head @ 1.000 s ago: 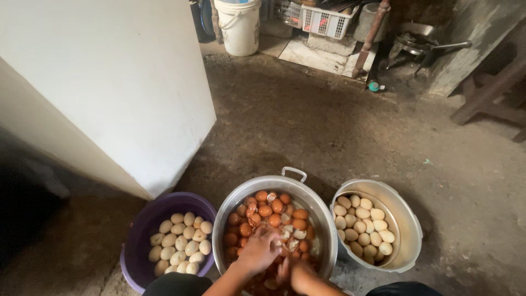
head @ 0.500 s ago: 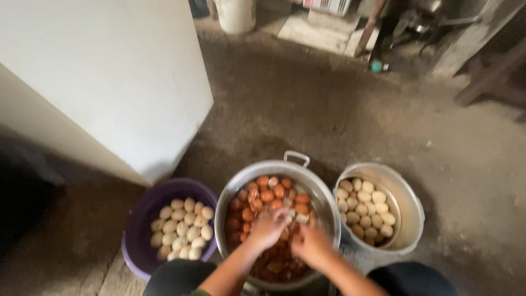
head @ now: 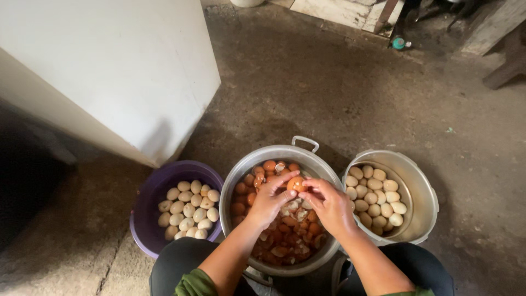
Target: The person sits on the floor and peels boiled eggs by hand, removing shells and placing peeled eggs into a separate container. The person handles eggs one at a time, cracking and removing shells over a central pot.
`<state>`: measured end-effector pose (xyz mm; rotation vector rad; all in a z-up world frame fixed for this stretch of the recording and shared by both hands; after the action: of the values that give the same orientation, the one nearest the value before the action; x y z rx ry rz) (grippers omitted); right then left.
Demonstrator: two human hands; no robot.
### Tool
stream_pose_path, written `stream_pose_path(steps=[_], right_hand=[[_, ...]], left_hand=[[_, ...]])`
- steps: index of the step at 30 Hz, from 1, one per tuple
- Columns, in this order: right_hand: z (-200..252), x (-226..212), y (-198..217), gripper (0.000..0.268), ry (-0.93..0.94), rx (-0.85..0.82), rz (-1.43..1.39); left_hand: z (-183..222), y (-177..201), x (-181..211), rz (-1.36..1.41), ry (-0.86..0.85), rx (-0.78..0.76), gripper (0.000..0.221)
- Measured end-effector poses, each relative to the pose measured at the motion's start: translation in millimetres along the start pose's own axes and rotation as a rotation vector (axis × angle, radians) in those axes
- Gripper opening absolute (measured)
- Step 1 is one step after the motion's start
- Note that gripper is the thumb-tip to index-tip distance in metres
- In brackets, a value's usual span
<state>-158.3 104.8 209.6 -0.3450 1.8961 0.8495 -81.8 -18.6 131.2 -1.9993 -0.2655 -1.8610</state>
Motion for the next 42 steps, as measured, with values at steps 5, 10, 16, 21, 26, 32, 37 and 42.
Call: stream_pose_path(steps=[5, 10, 16, 21, 26, 32, 37, 42], right_hand=[[0, 2, 0, 0.03, 0.052, -0.027, 0.059], [0, -12, 0, 0.024, 0.238, -0.04, 0.12], [-2, 16, -4, 0.036, -0.058, -0.082, 0.019], [0, -16, -1, 0.028, 0.279, -0.029, 0.1], [0, -12, -1, 0.026, 0.252, -0.04, 0.092], [0, 0, -6, 0.025, 0.151, -0.078, 0.039], [1, 5, -8, 0.018, 0.169, -0.088, 0.071], [-2, 45, -10, 0.026, -0.133, -0.069, -0.261]], left_hand=[[1, 2, -6, -0.043, 0.029, -0.01, 0.049], [1, 0, -9, -0.023, 0.043, -0.016, 0.048], [0, 1, -11, 0.088, 0.061, 0.01, 0.048], [3, 3, -8, 0.037, 0.029, 0.009, 0.046], [3, 1, -14, 0.107, 0.067, -0.005, 0.046], [4, 2, -14, 0.125, 0.052, 0.002, 0.046], [5, 4, -25, 0.237, 0.166, 0.029, 0.051], [6, 3, -20, 0.302, 0.212, 0.024, 0.056]])
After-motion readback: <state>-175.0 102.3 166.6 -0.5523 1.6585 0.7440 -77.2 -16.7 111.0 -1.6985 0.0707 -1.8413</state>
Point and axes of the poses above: each hand's wrist, its own z-axis away from the middle knuckle, its own y-axis out of the back of the hand, x = y × z, the point moved 10 cm from there along -z, towards the middle knuckle, and after that the axes turned 8 degrees about -z, right-handed, at the moved point
